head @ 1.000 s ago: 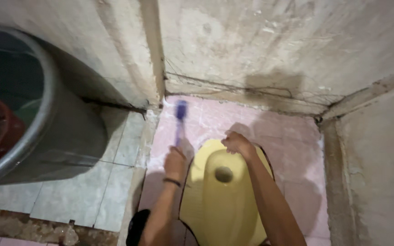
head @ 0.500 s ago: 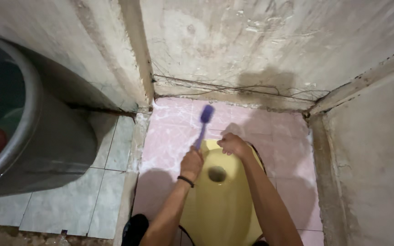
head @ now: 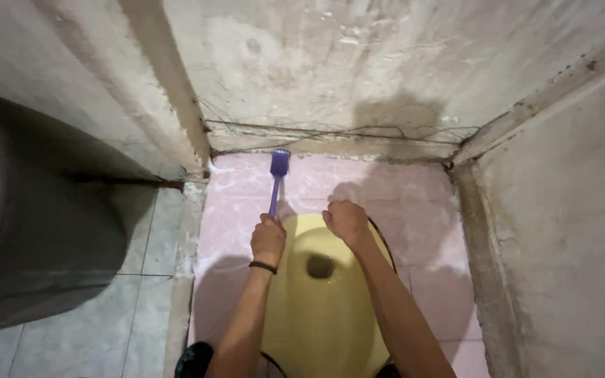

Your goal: The person cleans a squat toilet using a purple-handled brush, scrubbing the inner surfaces and the surrounding floor area.

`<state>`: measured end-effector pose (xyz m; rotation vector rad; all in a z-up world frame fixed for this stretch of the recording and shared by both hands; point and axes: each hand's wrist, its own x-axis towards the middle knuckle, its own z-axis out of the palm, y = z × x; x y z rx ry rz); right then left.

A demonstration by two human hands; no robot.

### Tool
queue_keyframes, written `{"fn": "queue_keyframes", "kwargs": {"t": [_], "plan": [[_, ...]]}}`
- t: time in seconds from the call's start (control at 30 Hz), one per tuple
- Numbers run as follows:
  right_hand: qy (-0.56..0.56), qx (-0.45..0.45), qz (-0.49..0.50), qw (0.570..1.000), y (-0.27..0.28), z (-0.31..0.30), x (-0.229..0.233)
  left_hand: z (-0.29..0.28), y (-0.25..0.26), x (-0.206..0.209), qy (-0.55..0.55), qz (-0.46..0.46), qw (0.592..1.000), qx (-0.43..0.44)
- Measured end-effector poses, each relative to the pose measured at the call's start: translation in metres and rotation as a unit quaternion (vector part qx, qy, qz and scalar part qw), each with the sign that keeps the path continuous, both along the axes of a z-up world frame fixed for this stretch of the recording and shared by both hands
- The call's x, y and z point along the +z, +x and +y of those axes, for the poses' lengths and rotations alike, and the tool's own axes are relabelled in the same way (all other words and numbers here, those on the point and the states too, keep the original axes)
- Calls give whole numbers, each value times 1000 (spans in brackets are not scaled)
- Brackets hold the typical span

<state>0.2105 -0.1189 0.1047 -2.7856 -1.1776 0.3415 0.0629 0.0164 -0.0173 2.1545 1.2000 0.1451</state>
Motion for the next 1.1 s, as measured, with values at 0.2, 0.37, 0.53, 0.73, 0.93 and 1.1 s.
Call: {"fn": "queue_keyframes", "kwargs": {"t": [0.2, 0.37, 0.53, 0.73, 0.93, 1.1], "plan": [[-26, 0, 34, 999, 18, -29, -27, -38, 7, 31, -30, -31, 995, -92], [201, -10, -35, 979, 15, -55, -47, 0, -17, 46, -28, -9, 999, 25], [317, -132, -52, 938, 6, -49, -5, -21, -12, 58, -35, -29, 999, 17], [335, -151, -179, 913, -3, -43, 27, -18, -12, 66, -39, -27, 999, 17], [346, -165, -194, 903, 2, -43, 20, -25, -17, 71, -78, -24, 997, 3], [321, -115, -110, 933, 4, -48, 3, -5, -38, 64, -59, -15, 998, 8]]}}
